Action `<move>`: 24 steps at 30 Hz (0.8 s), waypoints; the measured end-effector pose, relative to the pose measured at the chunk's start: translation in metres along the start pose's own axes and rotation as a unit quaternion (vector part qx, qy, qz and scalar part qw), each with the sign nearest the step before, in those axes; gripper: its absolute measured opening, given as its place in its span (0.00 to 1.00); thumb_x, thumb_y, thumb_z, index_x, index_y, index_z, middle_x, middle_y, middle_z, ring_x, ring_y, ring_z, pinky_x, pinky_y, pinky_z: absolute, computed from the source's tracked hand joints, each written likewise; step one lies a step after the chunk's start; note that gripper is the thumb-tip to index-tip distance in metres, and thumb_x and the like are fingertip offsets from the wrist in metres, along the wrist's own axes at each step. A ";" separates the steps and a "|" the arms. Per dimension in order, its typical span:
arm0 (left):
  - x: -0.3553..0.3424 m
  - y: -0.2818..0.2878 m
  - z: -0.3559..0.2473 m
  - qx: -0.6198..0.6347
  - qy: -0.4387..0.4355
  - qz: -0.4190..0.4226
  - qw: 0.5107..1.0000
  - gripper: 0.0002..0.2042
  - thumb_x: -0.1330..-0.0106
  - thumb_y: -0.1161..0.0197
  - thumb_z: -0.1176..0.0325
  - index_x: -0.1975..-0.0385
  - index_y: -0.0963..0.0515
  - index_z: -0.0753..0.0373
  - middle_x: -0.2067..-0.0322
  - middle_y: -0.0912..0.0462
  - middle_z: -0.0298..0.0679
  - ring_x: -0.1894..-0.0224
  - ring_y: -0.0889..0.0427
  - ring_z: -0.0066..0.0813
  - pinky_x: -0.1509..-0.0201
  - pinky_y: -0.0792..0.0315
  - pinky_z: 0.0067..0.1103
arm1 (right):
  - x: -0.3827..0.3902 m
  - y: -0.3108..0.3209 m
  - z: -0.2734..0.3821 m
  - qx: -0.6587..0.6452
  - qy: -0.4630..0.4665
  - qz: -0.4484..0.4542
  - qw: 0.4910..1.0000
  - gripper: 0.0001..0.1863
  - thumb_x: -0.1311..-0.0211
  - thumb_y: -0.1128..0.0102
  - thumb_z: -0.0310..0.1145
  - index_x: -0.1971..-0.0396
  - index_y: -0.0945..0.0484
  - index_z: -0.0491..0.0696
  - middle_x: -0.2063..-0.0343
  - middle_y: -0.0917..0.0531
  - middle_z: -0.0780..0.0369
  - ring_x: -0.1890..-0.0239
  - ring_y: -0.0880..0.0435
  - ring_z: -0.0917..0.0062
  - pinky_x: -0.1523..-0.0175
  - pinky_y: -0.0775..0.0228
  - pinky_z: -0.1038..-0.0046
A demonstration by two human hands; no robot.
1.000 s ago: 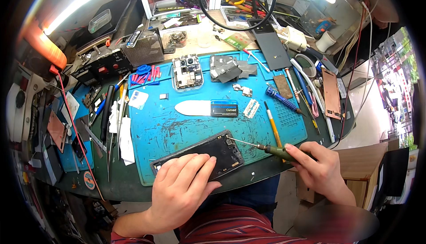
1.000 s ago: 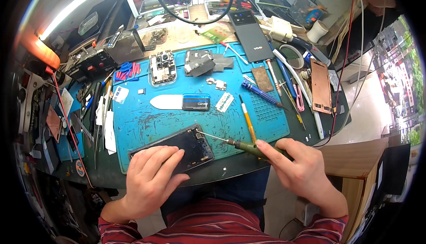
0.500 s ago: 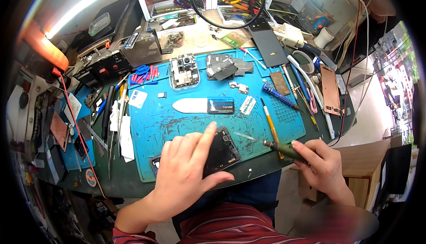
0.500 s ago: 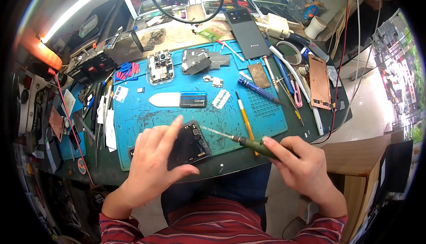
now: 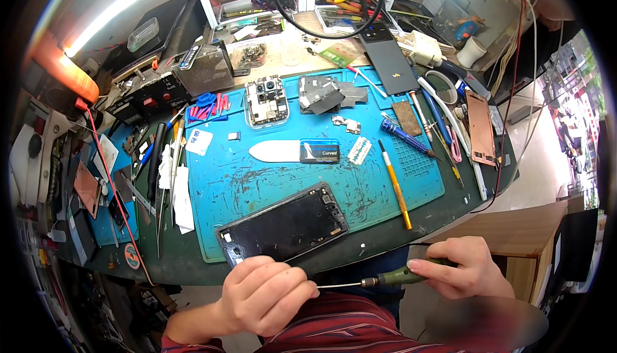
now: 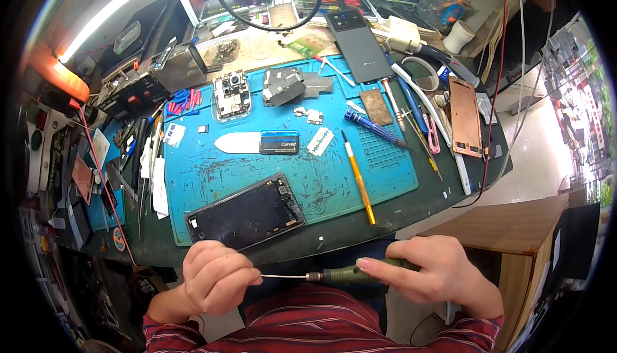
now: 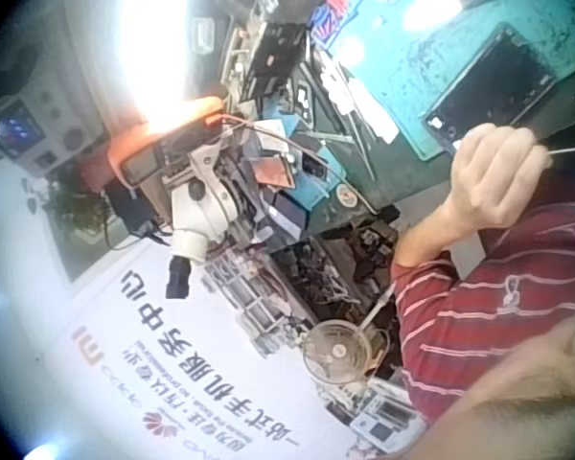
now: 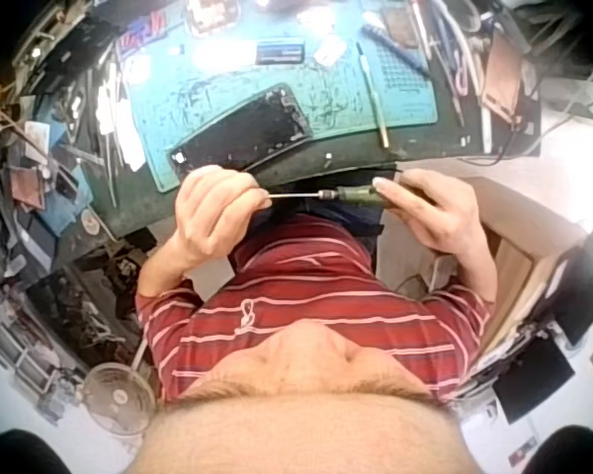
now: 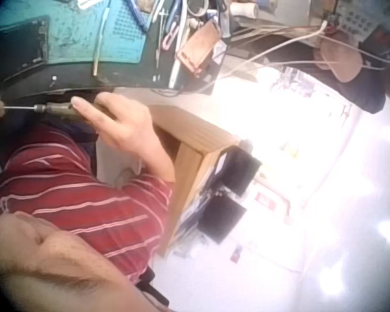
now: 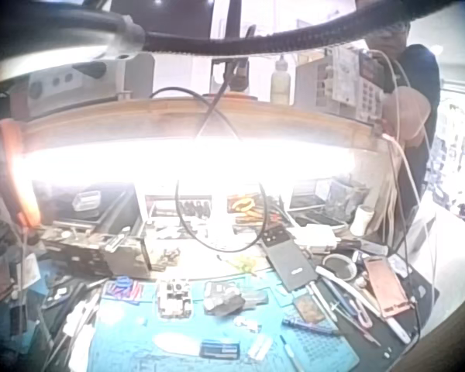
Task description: The person uses a small brush and a screwdriver to clean and adjust components on a disassembled smartphone. They repeatedly wipe the back panel and internal areas, then use a screwdriver to manipulate small parts on the device.
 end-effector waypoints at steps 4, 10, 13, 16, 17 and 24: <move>0.014 0.023 0.013 -0.038 0.079 -0.045 0.995 0.07 0.42 0.31 0.78 0.66 0.17 0.58 0.66 0.16 0.34 0.66 0.18 0.34 0.62 0.25 0.30 | 0.000 0.014 -0.010 -0.018 -0.029 -0.034 0.999 0.33 0.54 0.23 0.27 0.42 0.10 0.61 0.67 0.15 0.67 0.76 0.17 0.74 0.72 0.25 0.72; 0.010 -0.007 -0.010 0.074 0.021 0.151 0.986 0.20 0.37 0.22 0.49 0.73 0.23 0.56 0.69 0.18 0.31 0.71 0.20 0.27 0.65 0.32 0.23 | -0.012 0.014 -0.021 0.114 -0.077 -0.067 0.988 0.32 0.52 0.23 0.23 0.42 0.10 0.57 0.66 0.17 0.63 0.71 0.16 0.71 0.69 0.25 0.70; 0.000 -0.005 -0.006 0.060 0.023 0.128 0.990 0.23 0.37 0.25 0.41 0.73 0.21 0.56 0.69 0.18 0.31 0.69 0.18 0.27 0.63 0.31 0.22 | -0.021 0.011 -0.021 0.143 -0.075 -0.046 0.986 0.32 0.49 0.24 0.22 0.41 0.10 0.58 0.64 0.17 0.63 0.70 0.16 0.71 0.68 0.24 0.70; -0.008 -0.005 0.005 -0.023 0.064 0.118 0.991 0.27 0.37 0.27 0.38 0.62 0.14 0.62 0.57 0.12 0.37 0.51 0.12 0.35 0.48 0.22 0.30 | -0.020 0.006 -0.023 0.136 -0.073 -0.035 0.987 0.32 0.49 0.25 0.22 0.40 0.11 0.59 0.63 0.17 0.63 0.69 0.16 0.71 0.67 0.23 0.70; -0.008 -0.007 0.009 -0.043 0.073 0.112 0.990 0.27 0.37 0.27 0.39 0.62 0.14 0.62 0.53 0.11 0.39 0.48 0.12 0.38 0.44 0.21 0.32 | -0.020 0.006 -0.023 0.136 -0.074 -0.033 0.987 0.32 0.48 0.25 0.22 0.40 0.11 0.59 0.63 0.17 0.63 0.70 0.16 0.71 0.67 0.23 0.70; 0.000 -0.015 0.019 -0.030 0.118 0.128 0.984 0.27 0.38 0.25 0.41 0.59 0.14 0.63 0.48 0.11 0.43 0.42 0.12 0.45 0.41 0.21 0.36 | -0.022 0.003 -0.022 0.130 -0.076 -0.024 0.988 0.32 0.47 0.25 0.22 0.40 0.11 0.59 0.64 0.17 0.63 0.70 0.16 0.72 0.68 0.23 0.70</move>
Point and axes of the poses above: each hand's wrist, its own x-axis away from the middle knuckle, its own y-axis out of the back of the hand, z = x × y, the point moved 6 cm from there along -x, towards the middle knuckle
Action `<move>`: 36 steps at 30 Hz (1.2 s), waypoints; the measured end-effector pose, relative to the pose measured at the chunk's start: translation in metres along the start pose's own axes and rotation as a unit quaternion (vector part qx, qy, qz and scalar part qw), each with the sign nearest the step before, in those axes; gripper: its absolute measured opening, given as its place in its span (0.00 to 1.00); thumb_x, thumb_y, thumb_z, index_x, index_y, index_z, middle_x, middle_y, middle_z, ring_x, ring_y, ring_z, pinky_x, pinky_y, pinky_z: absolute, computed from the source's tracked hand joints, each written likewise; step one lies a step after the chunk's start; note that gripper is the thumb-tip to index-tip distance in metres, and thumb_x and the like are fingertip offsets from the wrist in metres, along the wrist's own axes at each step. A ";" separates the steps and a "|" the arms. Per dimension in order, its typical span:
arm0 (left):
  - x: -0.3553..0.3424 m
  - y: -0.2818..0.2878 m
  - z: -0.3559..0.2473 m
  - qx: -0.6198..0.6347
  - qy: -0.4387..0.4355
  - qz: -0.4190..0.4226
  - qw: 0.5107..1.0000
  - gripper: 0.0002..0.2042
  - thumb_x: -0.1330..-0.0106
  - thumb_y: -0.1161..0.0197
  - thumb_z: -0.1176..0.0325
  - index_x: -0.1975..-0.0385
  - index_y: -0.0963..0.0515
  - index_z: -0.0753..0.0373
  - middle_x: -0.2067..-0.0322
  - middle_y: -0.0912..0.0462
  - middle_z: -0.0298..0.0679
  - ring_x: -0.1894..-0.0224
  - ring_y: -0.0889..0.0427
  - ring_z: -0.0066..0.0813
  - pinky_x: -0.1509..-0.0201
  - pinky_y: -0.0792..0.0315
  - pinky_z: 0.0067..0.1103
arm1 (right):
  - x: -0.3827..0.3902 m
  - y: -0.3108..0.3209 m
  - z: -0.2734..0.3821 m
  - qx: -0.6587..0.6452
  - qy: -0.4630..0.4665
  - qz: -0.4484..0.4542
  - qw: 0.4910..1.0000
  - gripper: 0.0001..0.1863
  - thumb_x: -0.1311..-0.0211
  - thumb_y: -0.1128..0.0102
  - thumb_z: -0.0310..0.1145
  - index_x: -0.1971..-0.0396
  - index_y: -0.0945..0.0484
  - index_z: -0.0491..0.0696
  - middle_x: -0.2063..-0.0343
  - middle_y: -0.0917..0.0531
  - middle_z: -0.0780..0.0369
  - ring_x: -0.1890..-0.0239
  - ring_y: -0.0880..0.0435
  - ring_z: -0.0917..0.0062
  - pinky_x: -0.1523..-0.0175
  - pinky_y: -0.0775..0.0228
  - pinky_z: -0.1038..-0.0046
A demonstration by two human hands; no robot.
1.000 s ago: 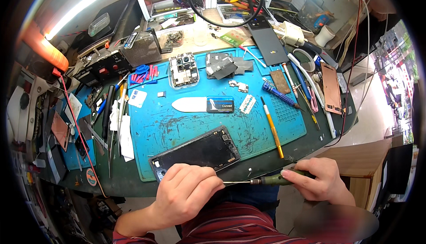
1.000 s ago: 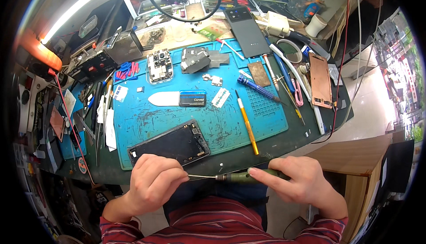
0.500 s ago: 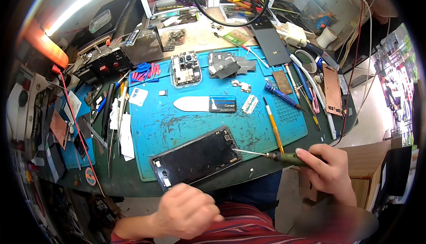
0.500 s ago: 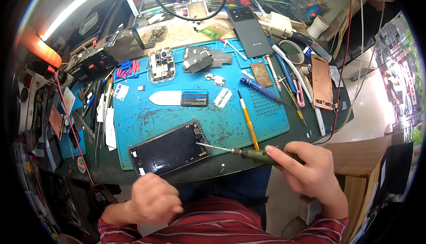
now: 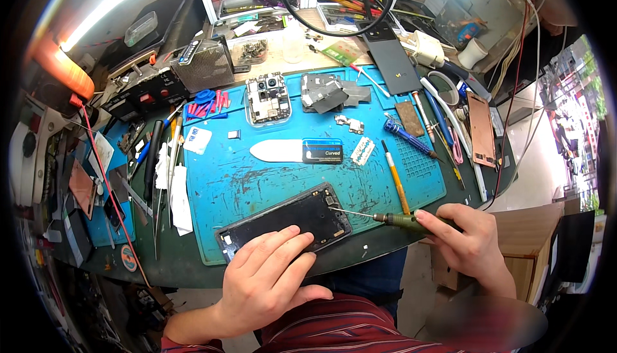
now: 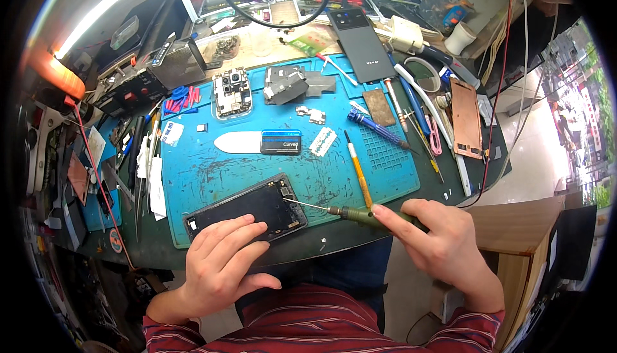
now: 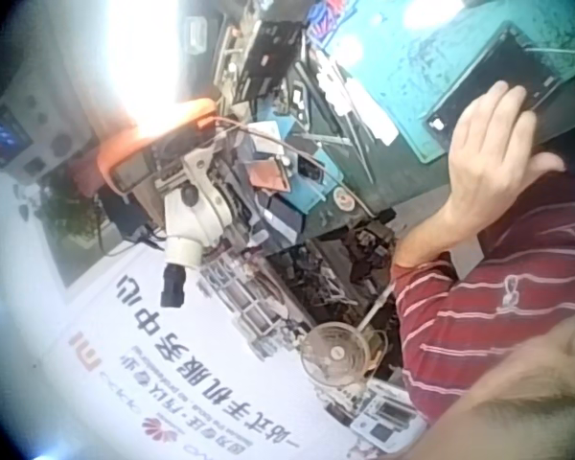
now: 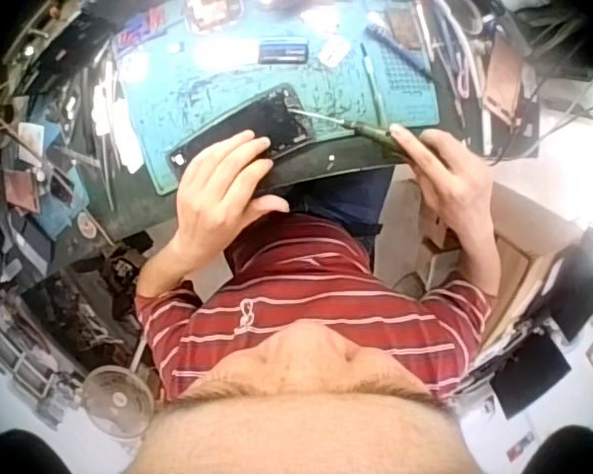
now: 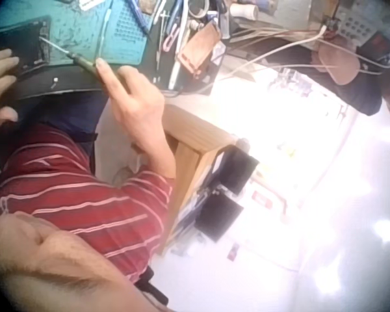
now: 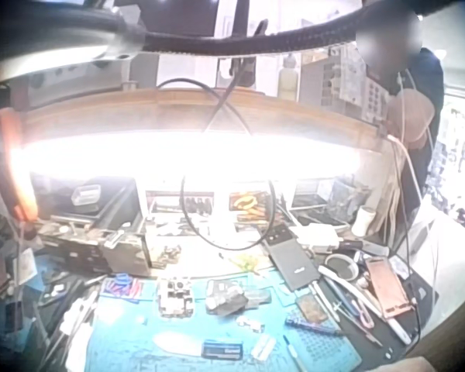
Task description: The person uses a small brush and a screwdriver to clean and adjust components on a disassembled smartphone. They repeatedly wipe the back panel and internal areas, then use a screwdriver to manipulate small parts on the device.
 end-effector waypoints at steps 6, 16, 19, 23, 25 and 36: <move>0.000 0.001 0.000 0.000 0.003 -0.005 1.000 0.27 0.39 0.24 0.42 0.60 0.14 0.63 0.48 0.10 0.44 0.42 0.11 0.47 0.41 0.21 0.36 | -0.002 0.000 0.001 -0.006 -0.002 -0.001 1.000 0.31 0.47 0.24 0.22 0.40 0.11 0.59 0.64 0.17 0.63 0.69 0.16 0.72 0.68 0.23 0.70; -0.002 0.002 -0.001 0.004 0.010 -0.005 1.000 0.26 0.40 0.22 0.44 0.58 0.14 0.64 0.48 0.10 0.44 0.42 0.11 0.47 0.41 0.21 0.36 | 0.001 -0.005 -0.001 -0.022 -0.012 0.003 1.000 0.32 0.49 0.23 0.23 0.40 0.11 0.58 0.65 0.17 0.64 0.68 0.15 0.72 0.67 0.21 0.70; -0.003 0.002 -0.001 0.004 0.012 -0.006 1.000 0.26 0.41 0.21 0.45 0.58 0.14 0.64 0.48 0.10 0.44 0.42 0.11 0.47 0.42 0.21 0.36 | 0.000 -0.005 -0.002 -0.021 -0.013 -0.004 1.000 0.33 0.49 0.23 0.23 0.39 0.11 0.58 0.65 0.17 0.64 0.69 0.15 0.72 0.67 0.21 0.70; -0.004 0.003 -0.001 0.002 0.011 -0.008 1.000 0.26 0.42 0.21 0.46 0.58 0.14 0.64 0.49 0.10 0.43 0.43 0.11 0.46 0.42 0.20 0.36 | 0.001 -0.005 -0.002 -0.023 -0.009 0.003 1.000 0.32 0.49 0.24 0.22 0.40 0.11 0.58 0.65 0.18 0.64 0.69 0.15 0.72 0.67 0.22 0.70; -0.004 0.003 -0.001 0.003 0.011 -0.010 1.000 0.26 0.42 0.21 0.46 0.57 0.14 0.64 0.49 0.10 0.43 0.43 0.11 0.46 0.43 0.20 0.36 | 0.001 -0.005 -0.002 -0.022 -0.010 0.003 1.000 0.32 0.49 0.24 0.22 0.40 0.11 0.58 0.65 0.18 0.64 0.69 0.16 0.72 0.67 0.22 0.70; -0.025 -0.007 -0.004 -0.097 0.030 0.050 0.994 0.33 0.38 0.26 0.46 0.41 0.16 0.66 0.45 0.19 0.40 0.44 0.19 0.35 0.41 0.26 0.31 | 0.002 -0.005 -0.002 -0.021 -0.011 0.000 1.000 0.33 0.49 0.24 0.22 0.39 0.11 0.58 0.65 0.18 0.63 0.69 0.16 0.72 0.67 0.22 0.70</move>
Point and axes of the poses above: each hand's wrist, its own x-axis away from the middle knuckle, its own y-axis out of the back of the hand, z = x × y, the point moved 6 cm from there along -x, towards the middle knuckle
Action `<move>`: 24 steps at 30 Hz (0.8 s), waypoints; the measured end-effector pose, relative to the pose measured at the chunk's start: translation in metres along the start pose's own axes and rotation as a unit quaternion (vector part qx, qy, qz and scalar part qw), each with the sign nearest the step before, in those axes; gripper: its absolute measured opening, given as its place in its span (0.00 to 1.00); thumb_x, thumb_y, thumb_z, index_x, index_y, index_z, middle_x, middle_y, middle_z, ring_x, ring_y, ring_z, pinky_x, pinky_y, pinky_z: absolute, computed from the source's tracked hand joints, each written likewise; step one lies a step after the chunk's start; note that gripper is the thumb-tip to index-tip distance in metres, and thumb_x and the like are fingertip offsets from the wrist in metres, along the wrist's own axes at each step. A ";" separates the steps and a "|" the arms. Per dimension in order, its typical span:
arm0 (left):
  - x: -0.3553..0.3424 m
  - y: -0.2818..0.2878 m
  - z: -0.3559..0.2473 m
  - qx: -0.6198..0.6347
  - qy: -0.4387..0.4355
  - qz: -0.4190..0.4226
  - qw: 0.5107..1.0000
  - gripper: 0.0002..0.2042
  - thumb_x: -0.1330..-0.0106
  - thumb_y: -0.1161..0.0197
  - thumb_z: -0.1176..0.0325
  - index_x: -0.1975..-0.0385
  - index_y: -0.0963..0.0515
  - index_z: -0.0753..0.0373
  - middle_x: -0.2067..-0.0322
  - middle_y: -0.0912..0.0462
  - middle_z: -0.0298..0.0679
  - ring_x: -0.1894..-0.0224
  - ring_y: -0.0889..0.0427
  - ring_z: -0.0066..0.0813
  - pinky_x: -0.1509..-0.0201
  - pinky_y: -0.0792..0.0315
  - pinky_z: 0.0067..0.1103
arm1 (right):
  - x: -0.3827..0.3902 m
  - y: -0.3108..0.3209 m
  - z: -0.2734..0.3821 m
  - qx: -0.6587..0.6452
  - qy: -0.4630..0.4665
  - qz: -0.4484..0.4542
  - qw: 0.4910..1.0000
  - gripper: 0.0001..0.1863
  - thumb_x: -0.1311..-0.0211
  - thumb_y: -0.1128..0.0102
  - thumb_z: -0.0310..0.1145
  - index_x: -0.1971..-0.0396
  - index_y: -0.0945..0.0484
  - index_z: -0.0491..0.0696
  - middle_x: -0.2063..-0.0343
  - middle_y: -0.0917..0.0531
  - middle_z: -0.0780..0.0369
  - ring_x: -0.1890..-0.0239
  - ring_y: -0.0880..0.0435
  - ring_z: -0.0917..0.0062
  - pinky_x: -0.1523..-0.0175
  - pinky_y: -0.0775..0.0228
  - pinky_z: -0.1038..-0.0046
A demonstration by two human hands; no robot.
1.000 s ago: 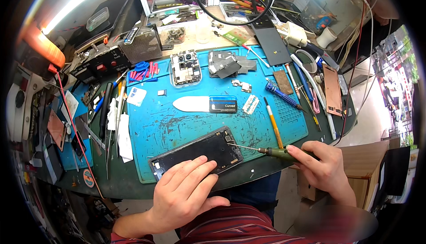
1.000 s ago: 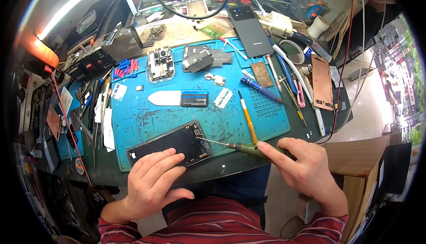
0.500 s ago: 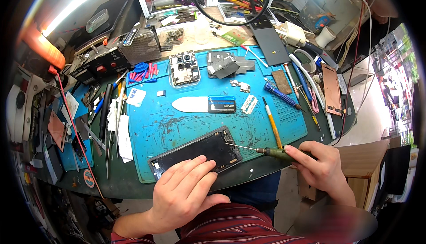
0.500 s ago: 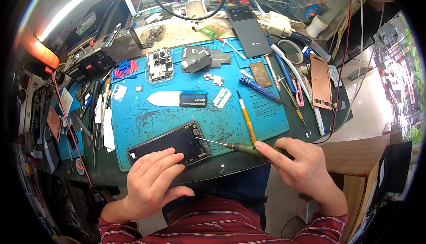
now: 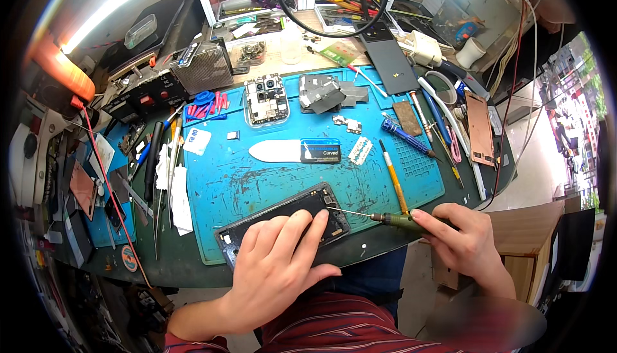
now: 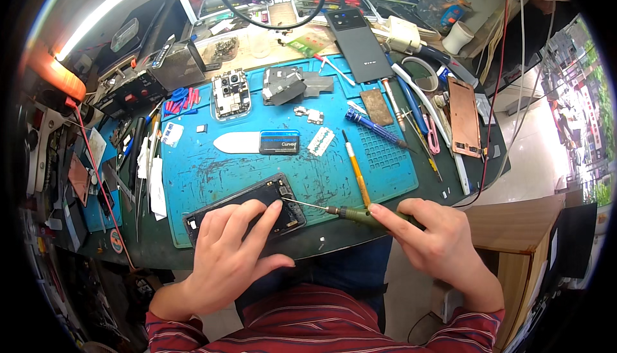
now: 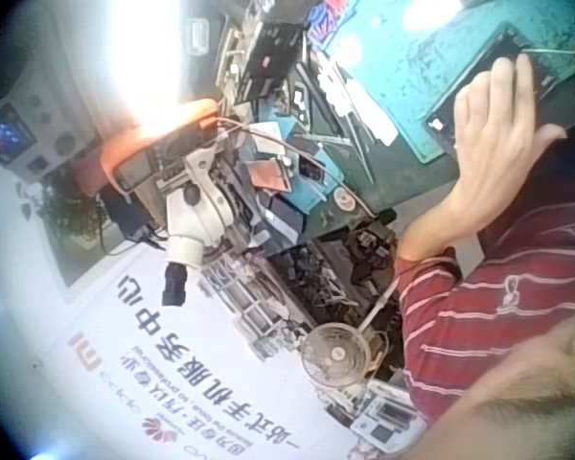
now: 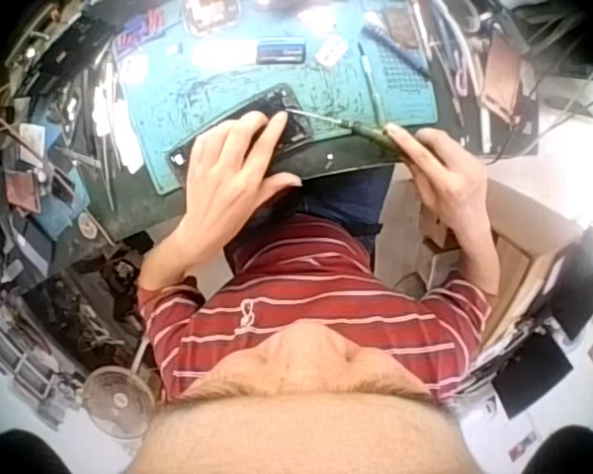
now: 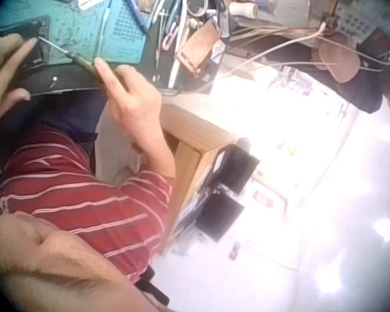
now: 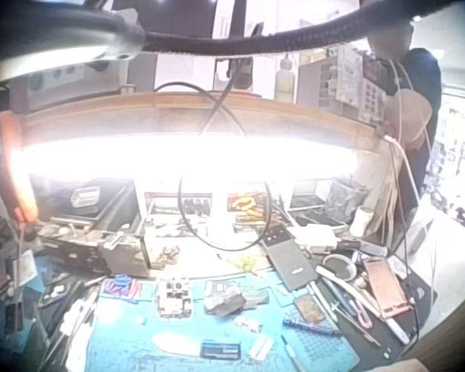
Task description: The person uses a small brush and a screwdriver to clean and adjust components on a disassembled smartphone. They repeatedly wipe the back panel and internal areas, then use a screwdriver to manipulate small parts on the device.
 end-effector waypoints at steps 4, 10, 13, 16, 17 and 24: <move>0.001 -0.007 -0.001 -0.019 -0.002 -0.002 1.000 0.34 0.36 0.28 0.44 0.38 0.17 0.65 0.46 0.21 0.40 0.46 0.21 0.40 0.41 0.27 0.36 | 0.000 0.000 -0.001 -0.005 0.004 -0.001 1.000 0.33 0.49 0.24 0.22 0.39 0.11 0.58 0.65 0.18 0.63 0.69 0.16 0.72 0.67 0.22 0.69; 0.002 -0.007 -0.001 -0.020 -0.005 -0.009 1.000 0.33 0.34 0.29 0.44 0.38 0.17 0.66 0.46 0.21 0.40 0.47 0.21 0.40 0.41 0.27 0.36 | -0.001 0.001 -0.002 -0.009 0.000 0.007 1.000 0.32 0.48 0.24 0.22 0.39 0.11 0.58 0.65 0.18 0.63 0.69 0.16 0.72 0.67 0.22 0.69; 0.002 -0.007 -0.002 -0.025 -0.006 -0.007 1.000 0.33 0.34 0.29 0.44 0.38 0.17 0.66 0.46 0.21 0.40 0.46 0.21 0.40 0.41 0.27 0.36 | 0.000 0.001 -0.001 -0.010 0.006 0.008 1.000 0.32 0.47 0.24 0.22 0.39 0.11 0.58 0.65 0.18 0.63 0.69 0.16 0.71 0.67 0.22 0.69; 0.002 -0.007 -0.002 -0.026 -0.004 -0.006 1.000 0.34 0.34 0.30 0.44 0.38 0.17 0.66 0.46 0.21 0.40 0.46 0.21 0.40 0.41 0.27 0.36 | -0.001 0.000 -0.002 -0.008 -0.002 0.005 1.000 0.32 0.47 0.25 0.23 0.38 0.11 0.59 0.65 0.18 0.63 0.69 0.16 0.71 0.67 0.22 0.69; 0.002 -0.007 -0.002 -0.024 -0.004 -0.006 1.000 0.34 0.34 0.29 0.44 0.38 0.17 0.66 0.46 0.21 0.40 0.46 0.21 0.40 0.41 0.27 0.36 | 0.000 0.000 -0.002 -0.008 0.001 0.004 1.000 0.32 0.47 0.25 0.23 0.38 0.12 0.59 0.65 0.18 0.63 0.69 0.16 0.71 0.67 0.22 0.69; 0.001 -0.006 -0.001 -0.002 0.007 -0.016 1.000 0.34 0.36 0.27 0.46 0.38 0.17 0.66 0.46 0.21 0.40 0.47 0.21 0.41 0.41 0.27 0.36 | 0.002 -0.001 -0.004 0.004 -0.004 -0.010 1.000 0.34 0.48 0.23 0.24 0.37 0.12 0.57 0.64 0.18 0.63 0.69 0.15 0.71 0.67 0.22 0.69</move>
Point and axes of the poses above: each hand's wrist, its own x-axis away from the middle knuckle, its own y-axis out of the back of the hand, z = x × y, the point moved 6 cm from there along -x, towards the middle knuckle
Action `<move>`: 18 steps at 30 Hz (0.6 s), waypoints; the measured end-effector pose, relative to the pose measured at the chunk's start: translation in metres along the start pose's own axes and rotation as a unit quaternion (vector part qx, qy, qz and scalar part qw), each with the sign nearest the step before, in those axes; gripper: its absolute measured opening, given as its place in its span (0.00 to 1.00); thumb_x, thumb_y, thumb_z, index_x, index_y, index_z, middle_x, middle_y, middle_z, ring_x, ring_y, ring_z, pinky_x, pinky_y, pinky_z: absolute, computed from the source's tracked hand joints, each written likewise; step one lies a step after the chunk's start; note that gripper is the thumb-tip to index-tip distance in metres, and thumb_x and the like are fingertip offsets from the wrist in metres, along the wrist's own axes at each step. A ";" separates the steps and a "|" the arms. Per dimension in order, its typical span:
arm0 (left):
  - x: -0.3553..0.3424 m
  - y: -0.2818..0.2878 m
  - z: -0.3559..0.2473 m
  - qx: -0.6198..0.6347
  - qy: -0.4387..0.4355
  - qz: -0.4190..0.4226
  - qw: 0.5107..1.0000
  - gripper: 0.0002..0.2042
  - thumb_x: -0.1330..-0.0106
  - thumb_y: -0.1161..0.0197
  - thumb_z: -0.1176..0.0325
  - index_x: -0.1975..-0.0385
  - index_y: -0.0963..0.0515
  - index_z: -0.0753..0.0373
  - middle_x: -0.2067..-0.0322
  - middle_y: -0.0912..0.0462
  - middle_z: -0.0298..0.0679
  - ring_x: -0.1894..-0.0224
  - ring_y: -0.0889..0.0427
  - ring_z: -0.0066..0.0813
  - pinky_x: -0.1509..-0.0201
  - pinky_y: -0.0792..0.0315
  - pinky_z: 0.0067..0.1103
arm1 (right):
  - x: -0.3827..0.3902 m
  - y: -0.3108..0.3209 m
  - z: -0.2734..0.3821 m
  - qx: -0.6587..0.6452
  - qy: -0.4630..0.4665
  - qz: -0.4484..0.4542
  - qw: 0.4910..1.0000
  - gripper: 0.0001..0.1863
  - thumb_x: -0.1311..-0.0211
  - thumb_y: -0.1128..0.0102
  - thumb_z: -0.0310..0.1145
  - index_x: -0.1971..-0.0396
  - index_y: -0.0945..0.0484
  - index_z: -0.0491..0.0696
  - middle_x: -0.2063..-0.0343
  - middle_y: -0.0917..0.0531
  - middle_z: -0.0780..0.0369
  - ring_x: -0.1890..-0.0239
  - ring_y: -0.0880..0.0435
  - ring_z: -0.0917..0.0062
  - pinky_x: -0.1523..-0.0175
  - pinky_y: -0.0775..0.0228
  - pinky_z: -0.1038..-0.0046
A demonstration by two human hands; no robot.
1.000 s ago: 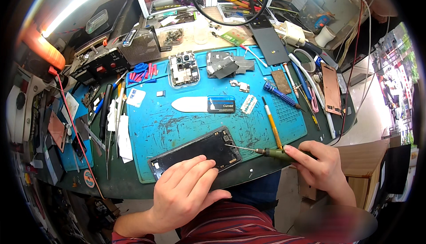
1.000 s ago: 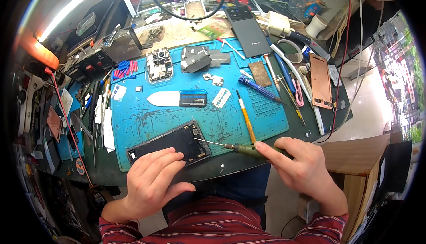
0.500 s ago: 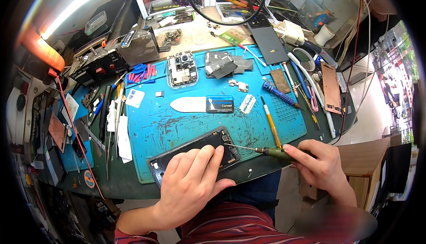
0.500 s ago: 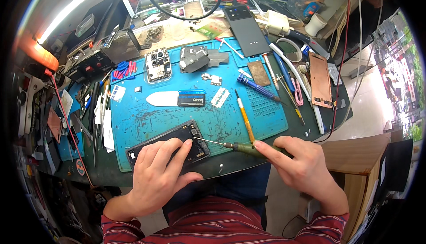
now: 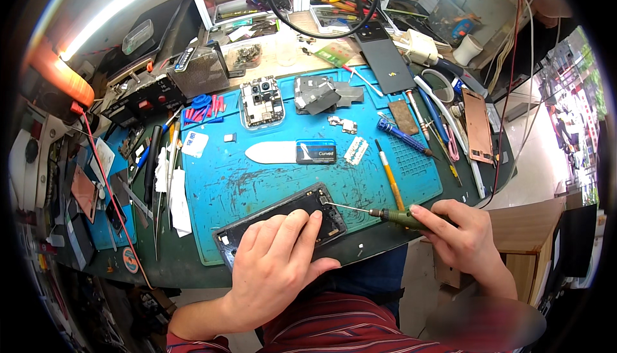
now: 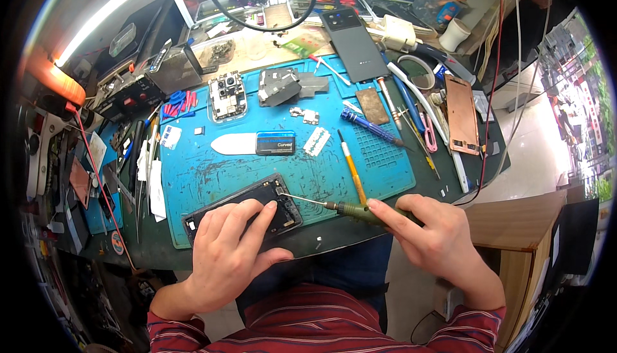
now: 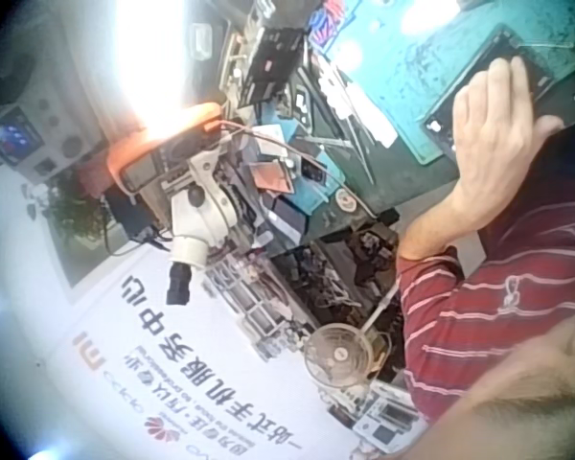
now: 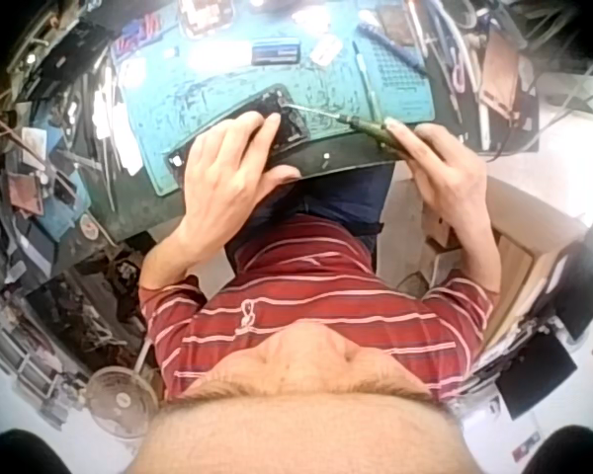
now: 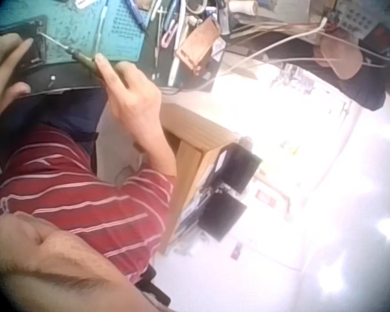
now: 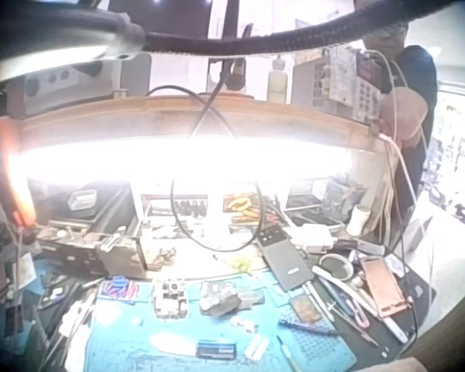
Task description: The person uses a small brush and a screwdriver to clean and adjust components on a disassembled smartphone. They repeatedly wipe the back panel and internal areas, then use a screwdriver to manipulate small parts on the device.
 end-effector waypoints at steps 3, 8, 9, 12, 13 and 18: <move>-0.007 0.001 0.001 0.013 0.019 0.015 1.000 0.35 0.37 0.26 0.46 0.37 0.17 0.66 0.47 0.21 0.40 0.47 0.21 0.42 0.42 0.27 0.36 | 0.000 0.001 -0.002 -0.010 -0.020 -0.014 1.000 0.34 0.48 0.22 0.23 0.37 0.13 0.56 0.63 0.17 0.62 0.69 0.15 0.70 0.67 0.22 0.69; -0.013 0.004 -0.001 0.072 0.007 -0.006 0.997 0.25 0.39 0.22 0.53 0.48 0.13 0.63 0.53 0.18 0.37 0.51 0.18 0.39 0.47 0.26 0.35 | 0.003 0.008 -0.003 -0.020 -0.031 -0.040 0.999 0.34 0.48 0.21 0.22 0.37 0.13 0.53 0.62 0.16 0.61 0.68 0.14 0.69 0.66 0.21 0.68; -0.010 0.008 0.004 0.134 -0.006 -0.010 0.991 0.21 0.39 0.21 0.56 0.51 0.12 0.61 0.55 0.17 0.36 0.53 0.17 0.37 0.48 0.25 0.33 | 0.004 0.008 -0.004 -0.020 -0.032 -0.044 0.998 0.34 0.48 0.21 0.22 0.37 0.13 0.53 0.62 0.16 0.61 0.68 0.13 0.69 0.66 0.21 0.68; 0.001 0.016 0.004 0.375 -0.046 0.035 0.925 0.13 0.42 0.18 0.66 0.60 0.11 0.61 0.61 0.12 0.34 0.58 0.13 0.34 0.53 0.22 0.30 | 0.008 0.008 -0.006 -0.025 -0.040 -0.051 0.998 0.34 0.48 0.21 0.22 0.37 0.13 0.53 0.62 0.16 0.61 0.68 0.13 0.69 0.65 0.21 0.69; 0.005 0.019 0.001 0.460 -0.057 0.058 0.884 0.11 0.44 0.16 0.70 0.63 0.11 0.61 0.62 0.10 0.33 0.60 0.12 0.34 0.55 0.21 0.30 | 0.008 0.008 -0.006 -0.027 -0.042 -0.051 0.997 0.34 0.49 0.21 0.22 0.37 0.13 0.53 0.62 0.16 0.61 0.68 0.13 0.69 0.65 0.21 0.69; 0.034 0.009 -0.015 0.506 -0.150 0.354 0.772 0.05 0.27 0.28 0.68 0.57 0.10 0.56 0.66 0.12 0.32 0.64 0.12 0.33 0.61 0.21 0.29 | 0.007 0.005 -0.003 -0.028 -0.037 -0.031 0.998 0.34 0.49 0.21 0.22 0.37 0.13 0.54 0.62 0.16 0.62 0.68 0.14 0.69 0.66 0.21 0.69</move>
Point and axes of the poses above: each hand's wrist, its own x-axis away from the middle knuckle, its own y-axis out of the back of the hand, z = x × y, the point moved 6 cm from there along -x, towards the middle knuckle
